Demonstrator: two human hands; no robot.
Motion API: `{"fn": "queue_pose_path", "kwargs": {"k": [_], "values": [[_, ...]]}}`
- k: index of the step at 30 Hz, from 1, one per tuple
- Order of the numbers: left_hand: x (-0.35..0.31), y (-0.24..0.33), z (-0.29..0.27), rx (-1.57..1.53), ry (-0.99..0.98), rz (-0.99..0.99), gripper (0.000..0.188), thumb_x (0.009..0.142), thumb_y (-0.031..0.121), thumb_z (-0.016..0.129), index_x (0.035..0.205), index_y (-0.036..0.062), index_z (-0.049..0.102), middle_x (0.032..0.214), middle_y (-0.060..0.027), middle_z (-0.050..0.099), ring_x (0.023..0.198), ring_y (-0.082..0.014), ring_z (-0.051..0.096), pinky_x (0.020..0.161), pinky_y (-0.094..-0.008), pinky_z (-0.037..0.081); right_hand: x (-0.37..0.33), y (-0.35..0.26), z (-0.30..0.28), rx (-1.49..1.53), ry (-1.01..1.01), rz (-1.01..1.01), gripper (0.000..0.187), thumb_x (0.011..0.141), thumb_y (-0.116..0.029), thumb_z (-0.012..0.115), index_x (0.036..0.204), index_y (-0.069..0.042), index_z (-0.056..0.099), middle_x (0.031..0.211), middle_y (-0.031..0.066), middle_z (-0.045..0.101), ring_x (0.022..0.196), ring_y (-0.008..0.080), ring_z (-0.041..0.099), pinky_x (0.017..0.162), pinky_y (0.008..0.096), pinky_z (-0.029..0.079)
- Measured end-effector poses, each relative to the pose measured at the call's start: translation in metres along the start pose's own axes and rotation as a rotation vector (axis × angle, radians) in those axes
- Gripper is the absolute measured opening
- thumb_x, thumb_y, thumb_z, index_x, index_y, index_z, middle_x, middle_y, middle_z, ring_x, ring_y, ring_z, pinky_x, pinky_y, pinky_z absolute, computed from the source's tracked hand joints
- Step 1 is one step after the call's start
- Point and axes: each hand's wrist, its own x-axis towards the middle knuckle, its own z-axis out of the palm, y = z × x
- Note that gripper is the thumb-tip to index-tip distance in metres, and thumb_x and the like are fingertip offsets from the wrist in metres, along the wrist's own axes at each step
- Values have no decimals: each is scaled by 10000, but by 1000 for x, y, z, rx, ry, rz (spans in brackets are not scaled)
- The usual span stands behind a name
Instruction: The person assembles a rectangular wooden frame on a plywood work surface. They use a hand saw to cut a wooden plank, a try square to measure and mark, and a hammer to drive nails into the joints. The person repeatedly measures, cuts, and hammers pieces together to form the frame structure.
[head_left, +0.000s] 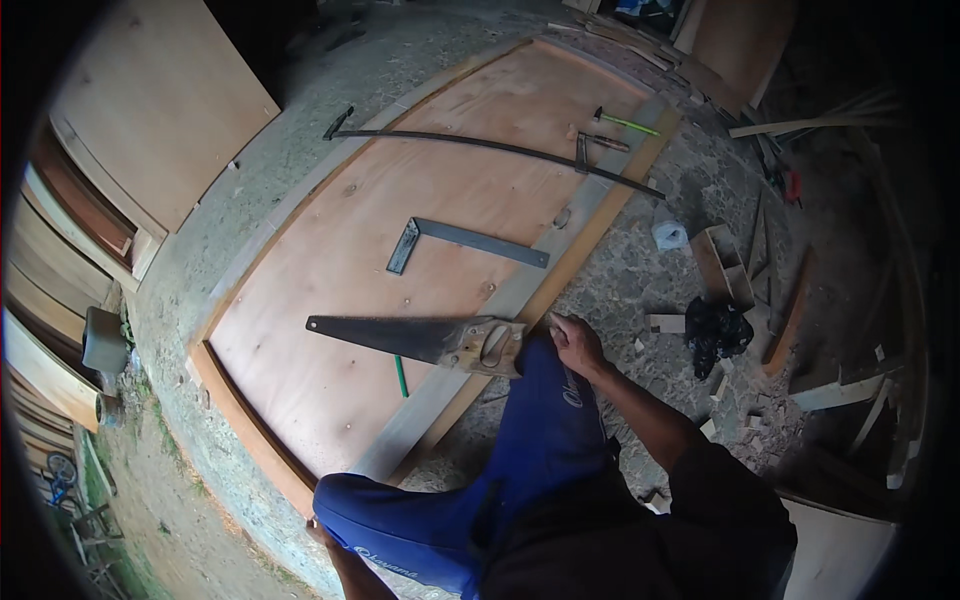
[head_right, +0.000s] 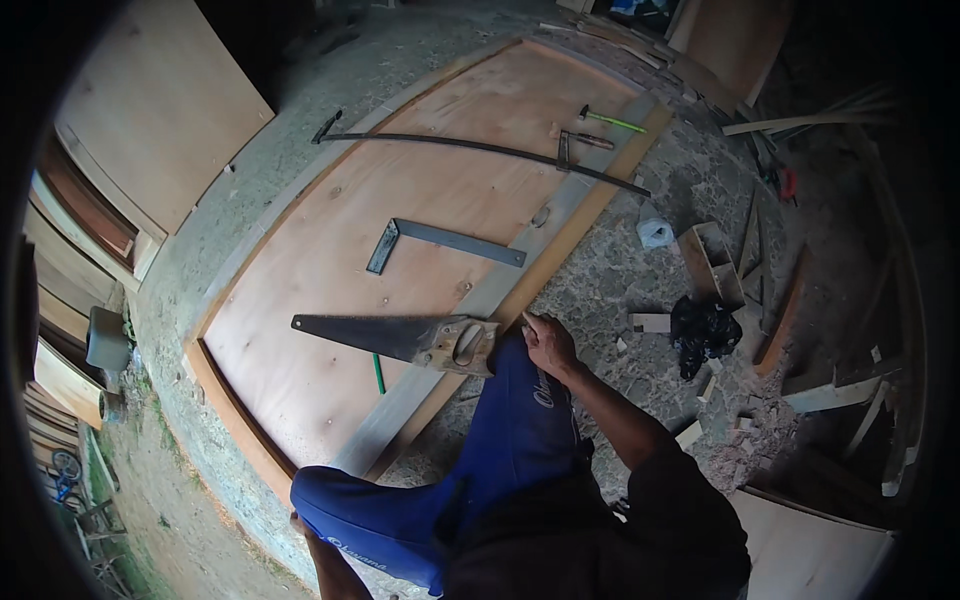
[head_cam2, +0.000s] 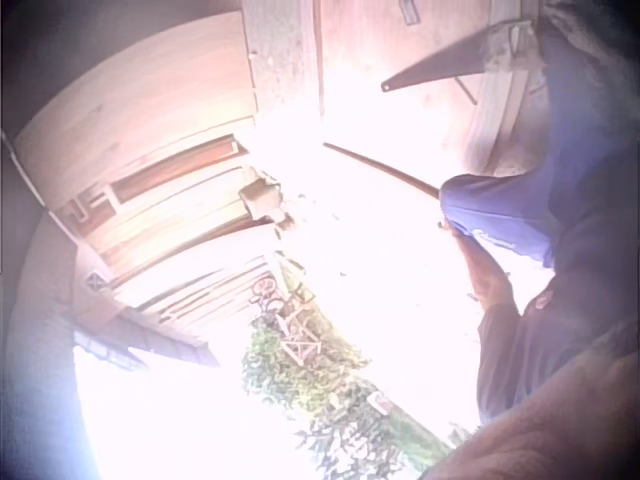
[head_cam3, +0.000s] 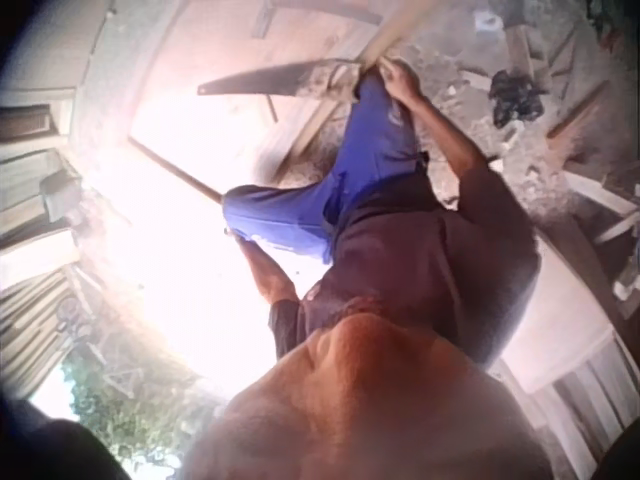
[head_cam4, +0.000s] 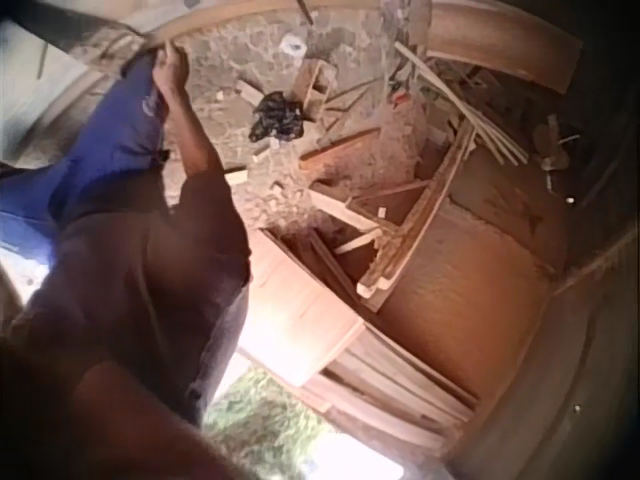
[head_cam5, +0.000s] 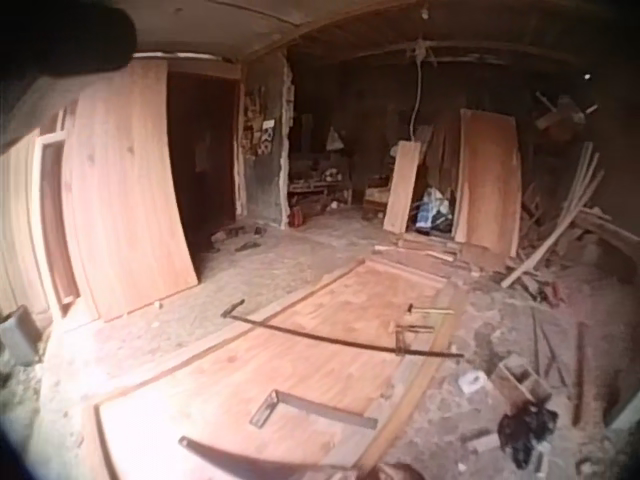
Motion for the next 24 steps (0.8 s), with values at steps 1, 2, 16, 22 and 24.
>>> {"fn": "queue_pose_path", "kwargs": {"k": [1,2,16,22,24], "values": [[-3,8,4,72,51,7,678,929,340,720,1423,-6,410,1258,-262,596,1099,-345,610,952,-494,491,4,37,1,7,29,105,393,927,-134,587,1301,-17,611,1026,173,665,953,341,652,829,433,533],[-6,17,7,167,121,18,667,936,347,709,1418,-10,417,1270,-267,591,1111,-354,605,961,-495,485,11,68,3,50,16,140,405,923,-132,568,1308,-8,602,1009,206,645,934,360,646,820,438,530],[-310,203,539,979,-946,1459,796,884,396,708,1536,91,369,1612,-201,324,1493,-410,287,1203,-533,252,145,216,47,1290,278,494,395,918,-172,665,1270,-8,588,1004,200,611,881,318,630,797,414,515],[-369,137,735,1285,-1108,1571,921,901,468,665,1614,127,191,1668,-187,170,1526,-409,197,1205,-624,163,257,241,-47,95,394,68,466,894,-128,670,1342,-44,573,1129,194,599,990,373,631,843,445,532],[-361,122,750,1307,-1048,1513,917,912,453,650,1620,135,162,1676,-172,146,1527,-412,190,1202,-629,164,318,258,-67,-34,503,52,476,899,-143,654,1356,-49,562,1142,194,606,1036,377,614,894,473,519]]}}
